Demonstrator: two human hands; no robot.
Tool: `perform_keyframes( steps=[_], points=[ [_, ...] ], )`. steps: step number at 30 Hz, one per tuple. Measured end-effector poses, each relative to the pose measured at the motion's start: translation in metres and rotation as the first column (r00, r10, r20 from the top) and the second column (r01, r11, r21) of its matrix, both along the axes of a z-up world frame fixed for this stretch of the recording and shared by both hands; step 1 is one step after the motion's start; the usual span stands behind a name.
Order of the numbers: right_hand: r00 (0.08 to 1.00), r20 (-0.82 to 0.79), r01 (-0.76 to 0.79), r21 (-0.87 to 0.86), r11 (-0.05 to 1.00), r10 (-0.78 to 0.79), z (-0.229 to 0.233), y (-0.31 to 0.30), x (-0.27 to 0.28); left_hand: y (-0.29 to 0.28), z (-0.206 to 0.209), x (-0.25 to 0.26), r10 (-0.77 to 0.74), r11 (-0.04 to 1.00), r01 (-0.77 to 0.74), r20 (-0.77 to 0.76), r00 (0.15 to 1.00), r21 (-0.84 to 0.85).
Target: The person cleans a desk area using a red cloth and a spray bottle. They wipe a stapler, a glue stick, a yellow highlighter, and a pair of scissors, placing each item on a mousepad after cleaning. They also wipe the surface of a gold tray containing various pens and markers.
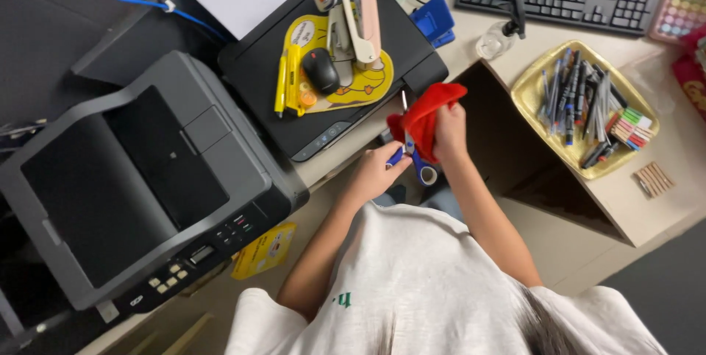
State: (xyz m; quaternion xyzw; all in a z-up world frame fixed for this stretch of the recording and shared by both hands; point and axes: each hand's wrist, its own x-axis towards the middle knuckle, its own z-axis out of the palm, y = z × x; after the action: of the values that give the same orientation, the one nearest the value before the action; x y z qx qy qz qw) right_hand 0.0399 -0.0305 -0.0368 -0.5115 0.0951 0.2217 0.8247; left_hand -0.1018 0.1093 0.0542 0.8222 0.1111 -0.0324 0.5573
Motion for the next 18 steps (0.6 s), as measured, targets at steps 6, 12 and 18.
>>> perform_keyframes(
  steps=[6,12,18],
  points=[
    [0.99,0.016,0.133,0.237,0.962,-0.141,0.015,-0.015,0.04,0.032,-0.027,-0.028,0.01,1.0,-0.01,-0.017,1.0,0.029],
    [0.871,0.174,-0.454,-0.072,0.888,0.46,0.033,0.016,-0.007,0.067,-0.009,-0.018,0.318,0.836,-0.25,0.061,0.946,-0.489],
    [0.675,0.386,-0.557,-0.291,0.778,0.628,0.03,0.057,-0.047,0.095,-0.026,-0.01,0.552,0.66,-0.385,0.068,0.831,-0.646]
  ],
)
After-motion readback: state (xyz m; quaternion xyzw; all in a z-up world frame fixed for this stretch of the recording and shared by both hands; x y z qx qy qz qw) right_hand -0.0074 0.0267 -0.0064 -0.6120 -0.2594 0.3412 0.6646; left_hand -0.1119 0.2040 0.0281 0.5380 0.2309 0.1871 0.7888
